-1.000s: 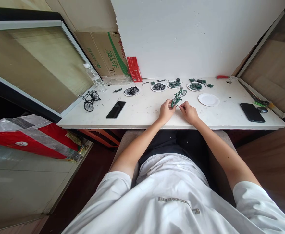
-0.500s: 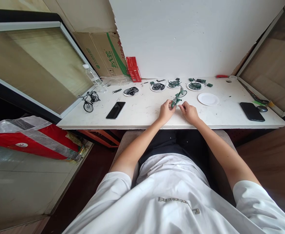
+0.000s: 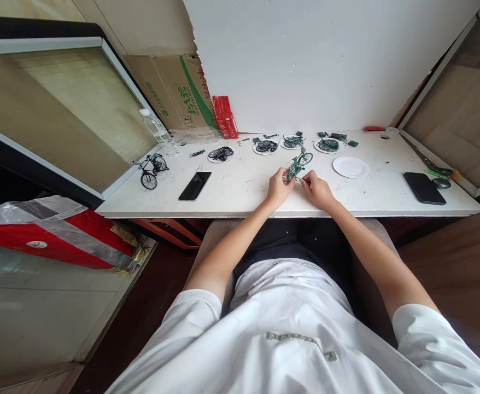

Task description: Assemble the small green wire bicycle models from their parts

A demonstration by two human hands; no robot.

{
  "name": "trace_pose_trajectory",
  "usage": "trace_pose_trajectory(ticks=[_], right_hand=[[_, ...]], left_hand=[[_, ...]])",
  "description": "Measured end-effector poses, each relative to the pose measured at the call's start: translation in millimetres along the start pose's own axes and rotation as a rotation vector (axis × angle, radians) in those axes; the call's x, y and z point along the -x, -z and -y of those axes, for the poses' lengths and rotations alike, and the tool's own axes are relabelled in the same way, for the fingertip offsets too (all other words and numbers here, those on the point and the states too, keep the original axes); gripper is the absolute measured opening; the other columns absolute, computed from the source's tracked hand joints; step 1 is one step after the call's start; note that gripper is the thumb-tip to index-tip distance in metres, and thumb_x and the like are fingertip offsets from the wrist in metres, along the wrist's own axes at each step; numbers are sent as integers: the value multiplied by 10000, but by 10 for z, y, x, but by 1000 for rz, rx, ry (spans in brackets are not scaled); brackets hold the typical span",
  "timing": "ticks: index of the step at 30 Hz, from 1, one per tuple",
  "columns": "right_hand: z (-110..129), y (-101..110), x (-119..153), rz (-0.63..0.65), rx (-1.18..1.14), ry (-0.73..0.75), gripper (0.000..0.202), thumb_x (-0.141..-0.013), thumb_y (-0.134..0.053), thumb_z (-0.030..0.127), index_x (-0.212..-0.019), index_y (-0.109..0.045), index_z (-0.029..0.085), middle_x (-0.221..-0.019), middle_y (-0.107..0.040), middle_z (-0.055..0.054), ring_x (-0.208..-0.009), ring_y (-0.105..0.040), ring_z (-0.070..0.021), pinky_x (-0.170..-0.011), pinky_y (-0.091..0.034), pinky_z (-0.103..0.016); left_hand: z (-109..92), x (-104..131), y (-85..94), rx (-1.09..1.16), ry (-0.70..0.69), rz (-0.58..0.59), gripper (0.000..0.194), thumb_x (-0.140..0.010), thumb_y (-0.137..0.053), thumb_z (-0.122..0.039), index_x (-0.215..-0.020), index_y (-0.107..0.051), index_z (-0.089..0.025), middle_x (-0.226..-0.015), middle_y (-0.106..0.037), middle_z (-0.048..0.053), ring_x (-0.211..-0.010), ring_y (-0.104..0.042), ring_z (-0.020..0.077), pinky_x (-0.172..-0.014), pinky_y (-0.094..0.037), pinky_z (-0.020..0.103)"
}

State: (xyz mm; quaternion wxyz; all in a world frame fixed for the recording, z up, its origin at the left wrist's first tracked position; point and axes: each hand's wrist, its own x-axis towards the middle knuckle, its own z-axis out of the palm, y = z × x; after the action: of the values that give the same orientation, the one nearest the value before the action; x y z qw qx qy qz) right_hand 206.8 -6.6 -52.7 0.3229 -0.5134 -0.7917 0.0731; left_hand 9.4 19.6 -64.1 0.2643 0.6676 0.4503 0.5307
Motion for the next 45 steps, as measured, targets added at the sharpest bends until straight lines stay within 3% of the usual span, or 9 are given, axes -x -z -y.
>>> trace_pose_trajectory(ticks=[10, 17, 31, 39, 45], right_hand=[[-53, -24, -14, -24, 6, -23, 427, -1132, -368, 633, -1161, -568, 257, -1066, -819, -128, -817, -722, -313, -713, -424, -367], [-40, -31, -33, -34, 172, -76, 542, -1153, -252, 636, -1002, -597, 246, -778, -736, -120, -692, -665, -313, -655, -314, -357], [30, 16, 0, -26, 16, -33, 343, -1090, -427, 548, -1164, -547, 236, -948, -783, -110, -752, -691, -299, -666, -386, -359], [-31, -15, -10, -89, -25, 18, 398, -1130, -435, 579, -1125, -645, 241, -1100, -839, -118, -870, -760, -292, -750, -470, -367], [-59, -16, -11, -72, 14, 5, 494, -1144, -417, 636, -1139, -699, 230, -841, -807, -83, -733, -740, -276, -742, -462, -358]], left_hand=[[63, -9, -10, 3, -9, 7, 233, -938, -796, -162, -1123, -666, -218, -1200, -830, 106, -937, -824, 210, -844, -663, 320], [32, 15, -19, 10, -58, 27, 226, -940, -801, -184, -1117, -666, -223, -1199, -828, 94, -934, -821, 206, -833, -661, 312], [-44, -5, -4, 61, 27, -2, 252, -908, -818, -141, -1100, -667, -202, -1175, -835, 102, -872, -822, 188, -780, -651, 275], [23, -25, 3, 72, 42, -22, 255, -914, -815, -156, -1128, -678, -185, -1194, -829, 120, -848, -815, 189, -769, -636, 284], [60, -29, -1, 54, 57, -19, 259, -913, -821, -170, -1132, -684, -185, -1182, -832, 123, -859, -821, 205, -785, -649, 304]])
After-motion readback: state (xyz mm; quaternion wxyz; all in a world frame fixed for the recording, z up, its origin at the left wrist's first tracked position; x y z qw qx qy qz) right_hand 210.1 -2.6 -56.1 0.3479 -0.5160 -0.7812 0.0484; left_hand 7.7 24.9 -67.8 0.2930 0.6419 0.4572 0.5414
